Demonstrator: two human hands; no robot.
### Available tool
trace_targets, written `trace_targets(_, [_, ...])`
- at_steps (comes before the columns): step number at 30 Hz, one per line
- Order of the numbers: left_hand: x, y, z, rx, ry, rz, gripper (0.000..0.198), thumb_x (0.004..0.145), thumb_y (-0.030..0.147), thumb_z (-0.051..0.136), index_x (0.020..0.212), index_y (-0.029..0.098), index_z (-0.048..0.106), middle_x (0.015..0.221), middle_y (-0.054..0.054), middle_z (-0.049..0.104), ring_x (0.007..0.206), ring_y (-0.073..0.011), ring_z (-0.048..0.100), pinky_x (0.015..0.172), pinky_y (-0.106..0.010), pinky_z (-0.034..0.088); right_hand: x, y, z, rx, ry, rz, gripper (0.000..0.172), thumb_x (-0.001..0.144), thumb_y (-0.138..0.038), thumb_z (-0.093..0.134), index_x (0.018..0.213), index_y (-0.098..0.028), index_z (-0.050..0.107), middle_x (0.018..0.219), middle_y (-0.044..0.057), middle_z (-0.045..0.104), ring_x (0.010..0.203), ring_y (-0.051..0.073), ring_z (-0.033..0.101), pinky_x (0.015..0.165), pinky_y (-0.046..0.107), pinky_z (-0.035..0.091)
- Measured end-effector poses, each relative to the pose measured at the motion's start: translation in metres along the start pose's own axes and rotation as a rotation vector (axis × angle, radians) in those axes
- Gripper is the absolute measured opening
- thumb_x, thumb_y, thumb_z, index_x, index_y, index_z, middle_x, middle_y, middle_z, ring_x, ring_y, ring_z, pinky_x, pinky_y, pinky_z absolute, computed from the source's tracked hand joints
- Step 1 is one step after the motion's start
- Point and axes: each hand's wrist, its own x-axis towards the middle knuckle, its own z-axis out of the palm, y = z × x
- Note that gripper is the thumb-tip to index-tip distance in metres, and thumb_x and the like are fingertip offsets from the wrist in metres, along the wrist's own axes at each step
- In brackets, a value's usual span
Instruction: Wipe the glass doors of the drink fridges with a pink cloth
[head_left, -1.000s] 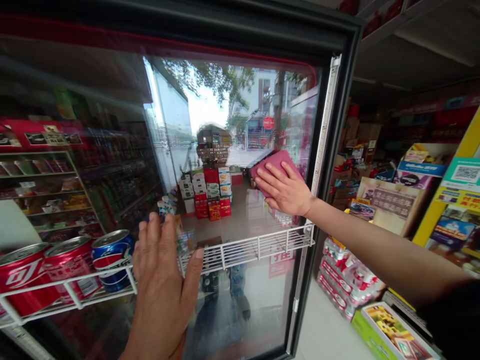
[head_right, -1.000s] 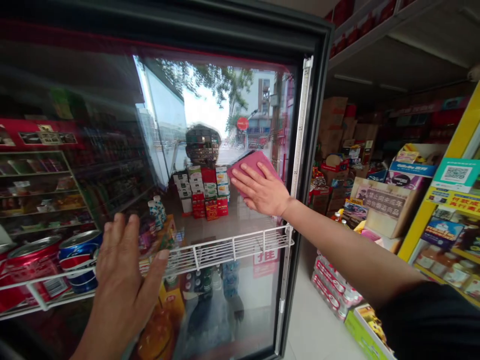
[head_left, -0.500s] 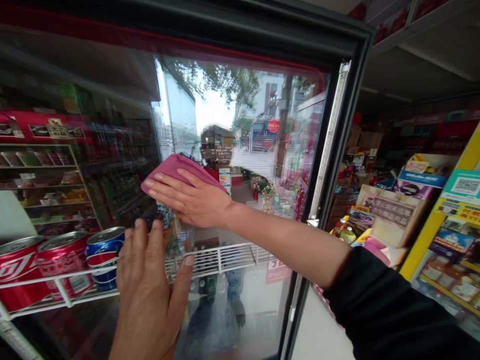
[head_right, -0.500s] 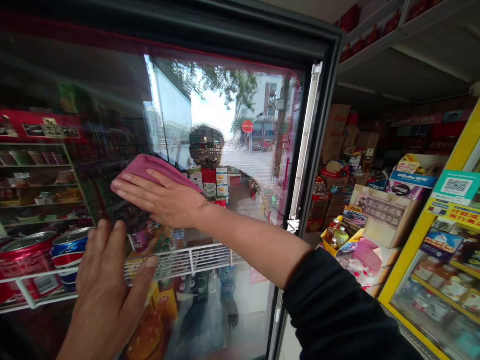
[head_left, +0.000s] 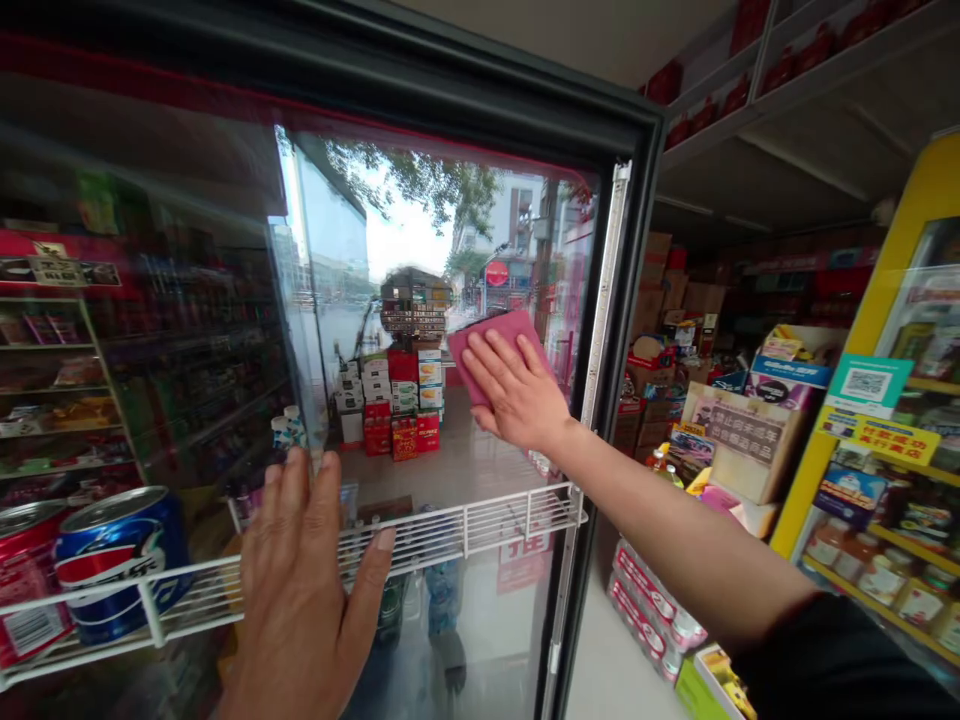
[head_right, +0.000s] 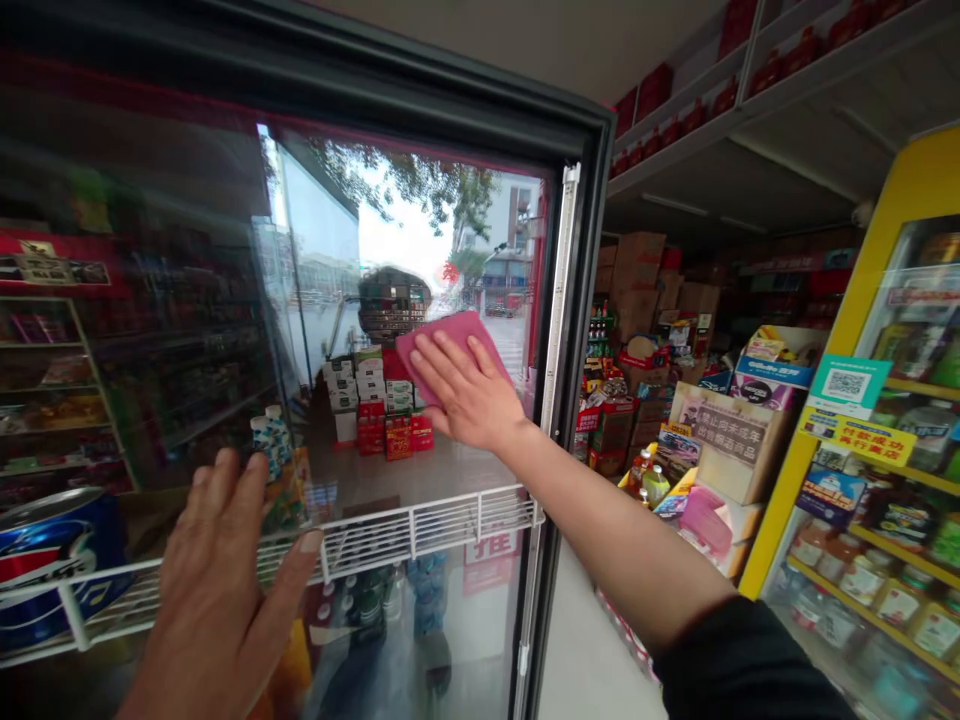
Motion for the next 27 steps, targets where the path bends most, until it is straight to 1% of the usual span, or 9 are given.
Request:
trace_targets(2, [-0.003,0.0,0.006,0.01,-0.002,0.013,0.082,0.11,0.047,0.045,0.182,0.028,0.011,0.191,-0.008,0.008,0.177,-0.0352,0.01,0.142,-0.061,0.015,-0.01,0.015,0.001,-0.057,0.039,0.149,0.085,0.107,-0.049,0.054,0.179,-0.015,0.024,0.187,0.014,0.025,0.176,0.034,0.016,0.143,0.063,0.008])
trace_targets(4, [-0.007,-0.002,0.011,0.024,-0.001,0.013,0.082,0.11,0.047,0.046,0.182,0.028,0.012,0.191,-0.006,0.009,0.177,-0.0339,0.01,0.143,-0.059,0.014,-0.014,0.026,0.003,-0.113,0.129,0.307,0.09,0.106,-0.051,0.054,0.179,-0.01,0.021,0.187,0.018,0.024,0.176,0.036,0.013,0.142,0.065,0.011])
trace_targets(7, [-0.016,-0.006,0.017,0.023,0.011,-0.02,0.081,0.108,0.047,0.046,0.181,0.028,0.015,0.191,-0.006,0.011,0.177,-0.0344,0.011,0.143,-0.058,0.013,-0.009,0.031,0.007,-0.153,0.261,0.487,0.095,0.106,-0.052,0.051,0.179,-0.003,0.013,0.187,0.024,0.018,0.176,0.038,0.009,0.14,0.066,0.019])
trace_targets(11, [-0.023,-0.012,0.016,-0.005,0.033,-0.049,0.081,0.108,0.048,0.047,0.181,0.029,0.019,0.191,-0.007,0.014,0.176,-0.0361,0.014,0.142,-0.06,0.015,0.005,0.025,0.007,-0.149,0.299,0.597,0.095,0.105,-0.047,0.049,0.18,-0.005,0.008,0.188,0.024,0.016,0.176,0.038,0.008,0.138,0.066,0.022])
trace_targets(15, [-0.016,-0.018,0.008,-0.037,0.021,-0.025,0.083,0.107,0.049,0.047,0.181,0.028,0.016,0.191,-0.007,0.011,0.176,-0.0366,0.012,0.142,-0.061,0.014,0.02,0.013,0.003,-0.168,0.282,0.649,0.091,0.105,-0.044,0.048,0.179,-0.004,0.013,0.187,0.025,0.019,0.176,0.038,0.01,0.139,0.065,0.021])
trace_targets(18, [-0.007,-0.027,0.003,-0.046,0.028,-0.014,0.084,0.108,0.048,0.045,0.182,0.028,0.012,0.192,-0.006,0.009,0.177,-0.0358,0.011,0.143,-0.061,0.014,0.036,-0.005,0.002,-0.179,0.278,0.658,0.088,0.106,-0.044,0.048,0.178,-0.002,0.018,0.186,0.026,0.022,0.176,0.039,0.012,0.139,0.066,0.02])
trace_targets(20, [-0.004,-0.036,0.0,-0.046,0.036,-0.007,0.084,0.108,0.048,0.045,0.182,0.028,0.01,0.192,-0.005,0.008,0.177,-0.035,0.01,0.143,-0.059,0.013,0.053,-0.023,0.003,-0.157,0.282,0.645,0.087,0.105,-0.043,0.048,0.177,-0.003,0.02,0.186,0.026,0.023,0.176,0.039,0.012,0.138,0.067,0.02])
trace_targets(24, [-0.006,-0.051,-0.006,-0.016,0.038,-0.021,0.083,0.108,0.048,0.045,0.182,0.028,0.012,0.192,-0.005,0.01,0.177,-0.0349,0.011,0.143,-0.059,0.014,0.099,-0.07,0.005,-0.091,0.266,0.552,0.089,0.103,-0.044,0.055,0.176,-0.003,0.025,0.186,0.025,0.021,0.176,0.039,0.01,0.14,0.066,0.015])
trace_targets(27, [-0.009,-0.06,-0.012,0.013,0.054,-0.051,0.082,0.108,0.049,0.043,0.181,0.029,0.012,0.191,-0.006,0.011,0.176,-0.0359,0.013,0.142,-0.061,0.015,0.139,-0.11,0.004,-0.033,0.222,0.439,0.091,0.104,-0.05,0.057,0.177,-0.006,0.027,0.188,0.021,0.016,0.176,0.038,0.007,0.142,0.063,0.008])
